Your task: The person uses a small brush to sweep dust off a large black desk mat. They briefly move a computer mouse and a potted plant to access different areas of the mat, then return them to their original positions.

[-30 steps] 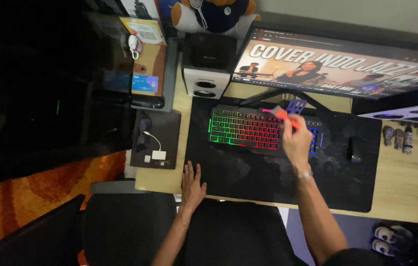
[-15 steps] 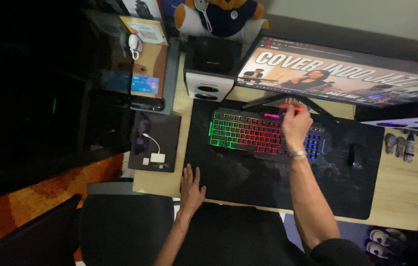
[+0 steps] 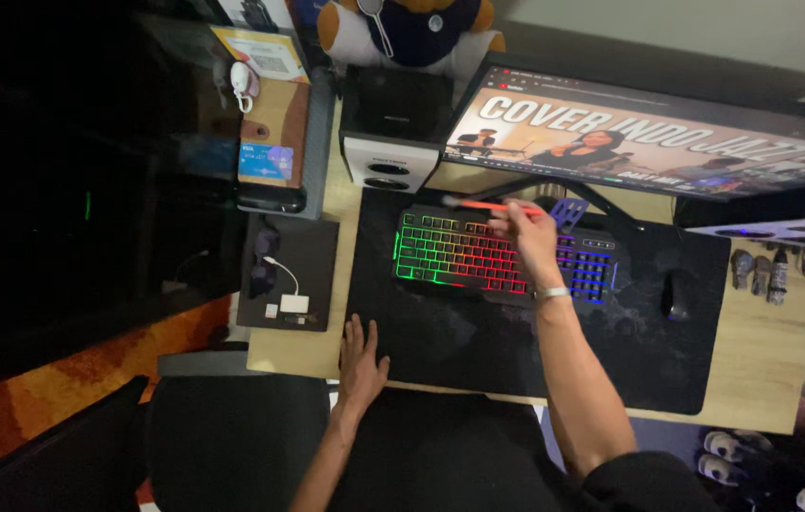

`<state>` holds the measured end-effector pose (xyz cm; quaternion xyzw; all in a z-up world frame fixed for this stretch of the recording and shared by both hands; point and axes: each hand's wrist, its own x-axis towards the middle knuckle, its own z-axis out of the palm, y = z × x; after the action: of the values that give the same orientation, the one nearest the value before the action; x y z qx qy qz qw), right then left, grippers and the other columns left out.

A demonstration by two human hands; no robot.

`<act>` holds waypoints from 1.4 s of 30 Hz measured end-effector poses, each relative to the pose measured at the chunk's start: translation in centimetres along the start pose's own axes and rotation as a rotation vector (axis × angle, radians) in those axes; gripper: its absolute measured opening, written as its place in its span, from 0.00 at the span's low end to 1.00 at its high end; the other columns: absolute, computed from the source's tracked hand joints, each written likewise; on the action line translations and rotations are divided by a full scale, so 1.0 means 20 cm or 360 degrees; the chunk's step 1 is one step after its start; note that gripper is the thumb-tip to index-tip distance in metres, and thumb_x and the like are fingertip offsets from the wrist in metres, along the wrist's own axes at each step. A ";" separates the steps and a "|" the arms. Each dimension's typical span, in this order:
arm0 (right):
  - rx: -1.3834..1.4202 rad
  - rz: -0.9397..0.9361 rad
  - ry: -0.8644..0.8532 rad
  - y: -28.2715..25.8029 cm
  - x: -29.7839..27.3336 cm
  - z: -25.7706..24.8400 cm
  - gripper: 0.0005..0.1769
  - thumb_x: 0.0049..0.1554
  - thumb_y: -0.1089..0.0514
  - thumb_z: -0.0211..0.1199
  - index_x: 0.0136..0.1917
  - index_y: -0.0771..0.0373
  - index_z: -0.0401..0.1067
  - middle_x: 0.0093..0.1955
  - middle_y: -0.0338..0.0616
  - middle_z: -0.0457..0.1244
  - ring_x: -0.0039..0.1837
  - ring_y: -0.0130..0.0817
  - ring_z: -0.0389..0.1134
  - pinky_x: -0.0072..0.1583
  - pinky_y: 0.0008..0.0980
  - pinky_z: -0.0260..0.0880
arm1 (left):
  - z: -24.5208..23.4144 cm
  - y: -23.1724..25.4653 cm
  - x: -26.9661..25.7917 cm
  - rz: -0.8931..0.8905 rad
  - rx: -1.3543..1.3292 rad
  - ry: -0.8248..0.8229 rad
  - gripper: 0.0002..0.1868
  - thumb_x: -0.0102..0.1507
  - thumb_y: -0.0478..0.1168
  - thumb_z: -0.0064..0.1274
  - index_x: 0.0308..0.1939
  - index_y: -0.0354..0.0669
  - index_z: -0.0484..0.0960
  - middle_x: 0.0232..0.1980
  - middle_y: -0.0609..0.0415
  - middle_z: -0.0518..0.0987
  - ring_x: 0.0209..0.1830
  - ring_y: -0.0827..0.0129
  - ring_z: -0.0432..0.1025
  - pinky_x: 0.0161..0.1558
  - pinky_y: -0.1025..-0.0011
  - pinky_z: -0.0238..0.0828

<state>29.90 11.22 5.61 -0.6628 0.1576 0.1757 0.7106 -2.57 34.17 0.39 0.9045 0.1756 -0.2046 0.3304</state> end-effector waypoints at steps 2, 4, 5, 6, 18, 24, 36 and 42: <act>-0.0041 -0.0189 0.0183 0.02 0.01 0.00 0.11 0.65 0.57 0.58 0.53 0.67 0.73 0.42 0.44 0.72 0.41 0.32 0.74 0.42 0.30 0.72 | -0.01 0.00 0.00 0.0026 -0.0004 0.0014 0.43 0.62 0.42 0.58 0.77 0.38 0.53 0.82 0.35 0.39 0.82 0.42 0.36 0.77 0.49 0.38; -0.0851 -0.0533 0.0493 0.04 -0.01 -0.01 0.11 0.68 0.57 0.58 0.55 0.65 0.77 0.44 0.47 0.73 0.43 0.35 0.74 0.46 0.32 0.71 | 0.00 0.00 -0.01 0.0023 -0.0006 0.0014 0.43 0.62 0.42 0.58 0.77 0.38 0.53 0.82 0.35 0.39 0.82 0.42 0.36 0.77 0.48 0.38; -0.1260 -0.0703 0.0653 0.05 -0.02 -0.01 0.12 0.70 0.57 0.57 0.56 0.64 0.80 0.44 0.49 0.73 0.44 0.36 0.74 0.48 0.33 0.71 | 0.01 0.00 -0.01 0.0013 -0.0008 0.0010 0.43 0.62 0.42 0.58 0.77 0.38 0.54 0.82 0.35 0.39 0.82 0.42 0.36 0.77 0.48 0.38; -0.1308 -0.0636 0.0587 0.05 -0.02 0.01 0.12 0.70 0.57 0.58 0.56 0.65 0.79 0.45 0.49 0.73 0.45 0.36 0.74 0.48 0.33 0.71 | 0.01 0.00 -0.01 0.0005 -0.0010 0.0009 0.44 0.62 0.42 0.58 0.77 0.38 0.54 0.82 0.35 0.39 0.82 0.42 0.36 0.76 0.48 0.38; -0.0199 -0.0321 -0.0134 0.00 -0.20 0.07 0.14 0.67 0.57 0.58 0.61 0.66 0.74 0.45 0.46 0.71 0.44 0.28 0.72 0.48 0.26 0.71 | 0.02 -0.02 0.00 0.0017 0.0011 0.0010 0.43 0.61 0.43 0.59 0.76 0.38 0.55 0.81 0.33 0.41 0.82 0.40 0.38 0.76 0.48 0.39; -0.0136 -0.0312 0.0272 -0.09 -0.43 -0.36 0.12 0.67 0.56 0.60 0.55 0.69 0.76 0.44 0.44 0.71 0.42 0.27 0.72 0.47 0.26 0.73 | 0.03 -0.03 0.02 0.0085 0.0146 -0.0024 0.44 0.61 0.45 0.58 0.77 0.37 0.54 0.81 0.31 0.41 0.81 0.38 0.38 0.77 0.49 0.38; -0.0677 -0.0789 0.0911 -0.19 -0.30 -1.01 0.13 0.67 0.57 0.62 0.57 0.71 0.77 0.46 0.42 0.71 0.46 0.26 0.73 0.50 0.26 0.73 | 0.09 0.00 0.05 -0.0023 0.0179 0.0024 0.44 0.59 0.45 0.60 0.74 0.37 0.58 0.81 0.30 0.40 0.81 0.39 0.39 0.77 0.51 0.43; -0.1249 -0.0715 0.0611 -0.09 -0.03 -1.04 0.14 0.63 0.52 0.65 0.53 0.65 0.80 0.41 0.51 0.71 0.44 0.38 0.76 0.47 0.34 0.73 | 0.12 0.05 0.06 -0.0077 0.0069 0.0089 0.42 0.60 0.44 0.59 0.75 0.34 0.58 0.81 0.29 0.41 0.82 0.39 0.39 0.77 0.54 0.45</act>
<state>30.37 -9.74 6.08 -0.9185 0.0609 -0.0611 0.3858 -1.67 32.10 -1.34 0.9123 0.2021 -0.1910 0.3008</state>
